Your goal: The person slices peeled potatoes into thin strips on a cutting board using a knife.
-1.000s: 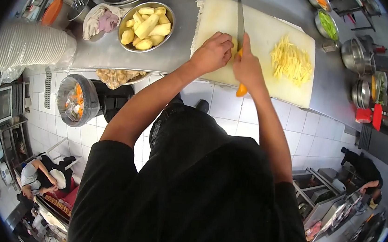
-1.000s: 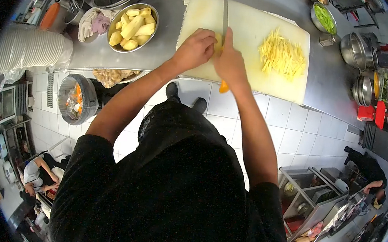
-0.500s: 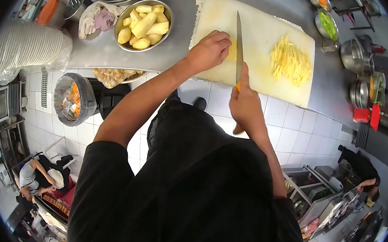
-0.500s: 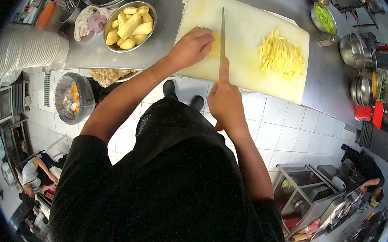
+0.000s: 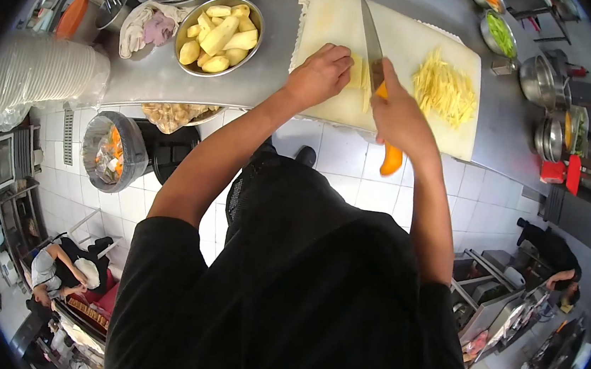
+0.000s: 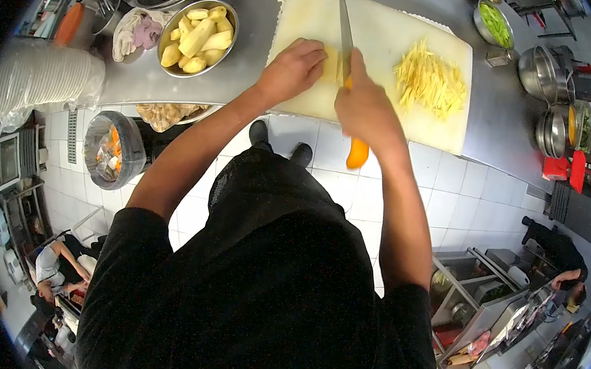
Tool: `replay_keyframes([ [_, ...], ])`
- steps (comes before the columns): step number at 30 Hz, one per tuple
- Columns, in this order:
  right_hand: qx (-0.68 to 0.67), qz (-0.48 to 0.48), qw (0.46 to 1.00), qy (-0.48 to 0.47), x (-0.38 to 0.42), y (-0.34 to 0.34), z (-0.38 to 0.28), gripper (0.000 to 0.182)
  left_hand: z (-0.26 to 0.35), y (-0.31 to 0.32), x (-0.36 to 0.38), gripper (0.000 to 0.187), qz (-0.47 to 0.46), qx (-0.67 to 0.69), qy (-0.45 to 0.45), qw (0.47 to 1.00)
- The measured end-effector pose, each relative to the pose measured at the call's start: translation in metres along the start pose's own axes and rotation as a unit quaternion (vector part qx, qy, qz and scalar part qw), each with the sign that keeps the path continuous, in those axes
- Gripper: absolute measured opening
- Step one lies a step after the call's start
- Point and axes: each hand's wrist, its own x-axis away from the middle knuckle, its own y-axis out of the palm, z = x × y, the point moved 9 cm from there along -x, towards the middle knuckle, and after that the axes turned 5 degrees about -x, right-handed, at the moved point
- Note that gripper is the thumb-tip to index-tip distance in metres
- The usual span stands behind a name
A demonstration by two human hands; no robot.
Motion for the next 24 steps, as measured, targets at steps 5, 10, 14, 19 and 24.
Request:
replay_keyframes([
  [5, 0.074, 0.052, 0.993, -0.081, 0.035, 0.027, 0.035, 0.071, 0.000, 0.002, 0.003, 0.015, 0.011, -0.010, 0.004, 1.000],
  [10, 0.037, 0.070, 0.994, -0.076, 0.004, 0.047, 0.041, 0.071, 0.001, 0.003, 0.000, 0.014, -0.001, -0.010, 0.002, 1.000],
  [14, 0.063, 0.138, 0.972, -0.178, -0.051, 0.024, 0.027, 0.070, 0.003, 0.004, 0.003, 0.014, -0.006, -0.007, 0.007, 1.000],
  [19, -0.001, 0.035, 0.998, -0.049, -0.038, 0.006, 0.006, 0.071, 0.000, 0.003, 0.001, 0.015, -0.006, -0.006, 0.007, 1.000],
  [24, 0.054, 0.062, 0.993, -0.087, 0.007, 0.030, 0.025, 0.074, 0.001, 0.001, 0.001, 0.015, 0.012, -0.002, 0.002, 1.000],
])
